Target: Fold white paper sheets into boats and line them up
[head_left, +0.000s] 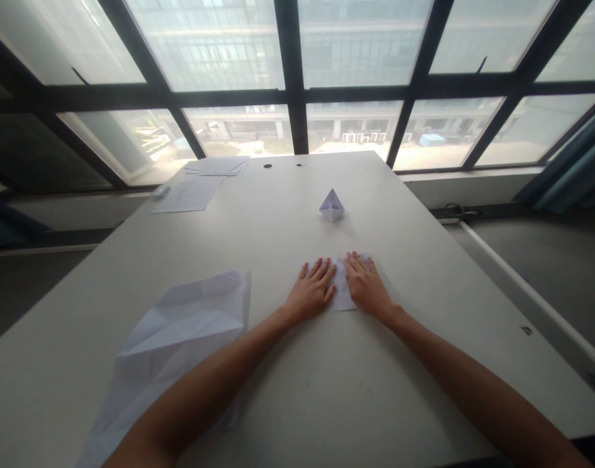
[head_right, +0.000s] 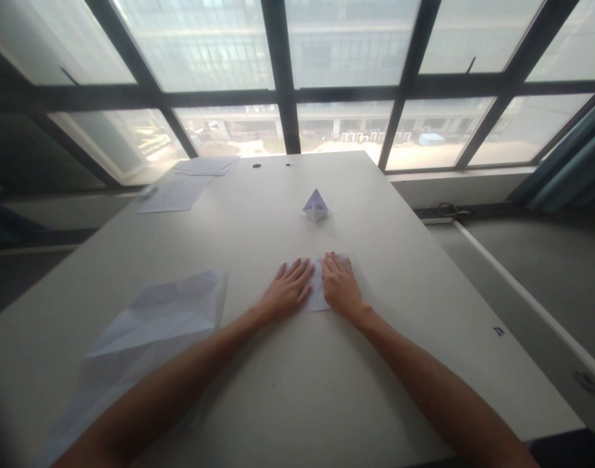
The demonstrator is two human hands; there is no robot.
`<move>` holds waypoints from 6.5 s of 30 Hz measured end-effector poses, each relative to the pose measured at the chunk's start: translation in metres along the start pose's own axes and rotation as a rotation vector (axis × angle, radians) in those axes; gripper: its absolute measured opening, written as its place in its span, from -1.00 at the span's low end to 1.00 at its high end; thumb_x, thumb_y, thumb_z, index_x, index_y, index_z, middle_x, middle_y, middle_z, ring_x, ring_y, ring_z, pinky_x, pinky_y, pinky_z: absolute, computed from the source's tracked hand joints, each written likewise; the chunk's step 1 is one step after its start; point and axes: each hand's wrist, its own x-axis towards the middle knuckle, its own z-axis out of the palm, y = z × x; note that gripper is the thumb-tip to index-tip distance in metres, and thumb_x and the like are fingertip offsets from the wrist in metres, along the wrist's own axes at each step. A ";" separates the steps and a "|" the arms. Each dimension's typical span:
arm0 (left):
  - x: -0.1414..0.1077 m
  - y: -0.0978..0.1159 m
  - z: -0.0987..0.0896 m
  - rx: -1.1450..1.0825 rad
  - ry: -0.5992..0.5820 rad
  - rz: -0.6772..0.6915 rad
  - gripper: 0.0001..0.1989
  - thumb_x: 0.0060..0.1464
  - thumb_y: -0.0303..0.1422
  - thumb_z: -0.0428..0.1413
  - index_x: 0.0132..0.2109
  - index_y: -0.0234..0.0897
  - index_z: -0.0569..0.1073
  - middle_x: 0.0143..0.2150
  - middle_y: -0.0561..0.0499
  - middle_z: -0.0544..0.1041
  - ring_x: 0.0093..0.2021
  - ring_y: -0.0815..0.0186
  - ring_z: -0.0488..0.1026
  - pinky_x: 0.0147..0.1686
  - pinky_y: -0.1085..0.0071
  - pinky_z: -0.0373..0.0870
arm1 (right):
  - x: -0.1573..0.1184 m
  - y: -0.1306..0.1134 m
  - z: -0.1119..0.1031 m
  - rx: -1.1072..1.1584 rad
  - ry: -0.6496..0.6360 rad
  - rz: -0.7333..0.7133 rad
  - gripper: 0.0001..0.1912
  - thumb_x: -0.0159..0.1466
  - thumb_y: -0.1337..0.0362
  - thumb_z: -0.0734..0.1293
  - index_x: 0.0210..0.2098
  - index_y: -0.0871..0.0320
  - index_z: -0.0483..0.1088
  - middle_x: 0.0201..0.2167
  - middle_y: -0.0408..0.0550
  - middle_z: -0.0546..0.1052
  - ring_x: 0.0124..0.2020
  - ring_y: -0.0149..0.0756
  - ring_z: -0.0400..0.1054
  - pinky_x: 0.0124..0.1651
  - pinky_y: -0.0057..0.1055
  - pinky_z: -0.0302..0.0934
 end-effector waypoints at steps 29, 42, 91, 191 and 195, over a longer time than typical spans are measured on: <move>-0.003 -0.005 -0.001 0.007 0.015 -0.061 -0.32 0.31 -0.01 -0.23 0.43 -0.28 -0.01 0.48 -0.13 -0.06 0.46 0.13 -0.14 0.38 0.01 -0.13 | 0.008 0.052 0.009 0.385 0.339 0.351 -0.47 0.30 0.16 0.17 0.18 0.29 0.30 0.04 0.21 0.50 0.10 -0.05 0.35 0.21 -0.08 0.15; -0.003 -0.004 -0.003 -0.023 0.020 -0.069 -0.34 0.31 -0.04 -0.20 0.42 -0.28 0.02 0.47 -0.12 -0.04 0.46 0.14 -0.13 0.38 0.02 -0.14 | 0.005 0.054 -0.001 0.820 0.238 0.418 -0.36 0.14 0.19 0.32 0.20 0.26 0.26 -0.42 -0.07 0.55 -0.50 -0.32 0.38 -0.42 -0.43 0.25; -0.002 -0.007 0.008 0.047 0.039 -0.003 -0.38 0.35 -0.14 -0.21 0.42 -0.38 0.02 0.46 -0.20 -0.03 0.46 0.06 -0.13 0.37 -0.02 -0.15 | 0.014 0.019 0.005 0.069 -0.091 -0.025 -0.36 0.45 0.02 -0.07 0.41 0.20 -0.05 0.44 0.08 -0.05 0.46 -0.09 -0.25 0.37 0.24 -0.37; 0.003 -0.012 0.001 -0.161 0.125 -0.010 -0.49 0.29 -0.27 -0.04 0.33 -0.28 0.19 0.36 -0.18 0.23 0.38 0.10 0.10 0.34 0.05 0.02 | 0.007 0.037 -0.001 0.647 0.192 0.243 -0.89 0.13 0.30 0.31 -0.36 0.17 0.46 -0.49 -0.14 0.52 -0.50 -0.36 0.33 -0.38 -0.46 0.17; 0.003 -0.014 0.004 -0.087 0.024 -0.012 -0.40 0.34 -0.15 -0.17 0.41 -0.33 0.03 0.46 -0.16 0.01 0.45 0.06 -0.09 0.38 0.00 -0.11 | 0.005 0.034 0.001 0.569 0.252 0.227 -0.86 0.17 0.29 0.31 -0.29 0.15 0.48 -0.41 -0.10 0.55 -0.43 -0.31 0.37 -0.29 -0.41 0.23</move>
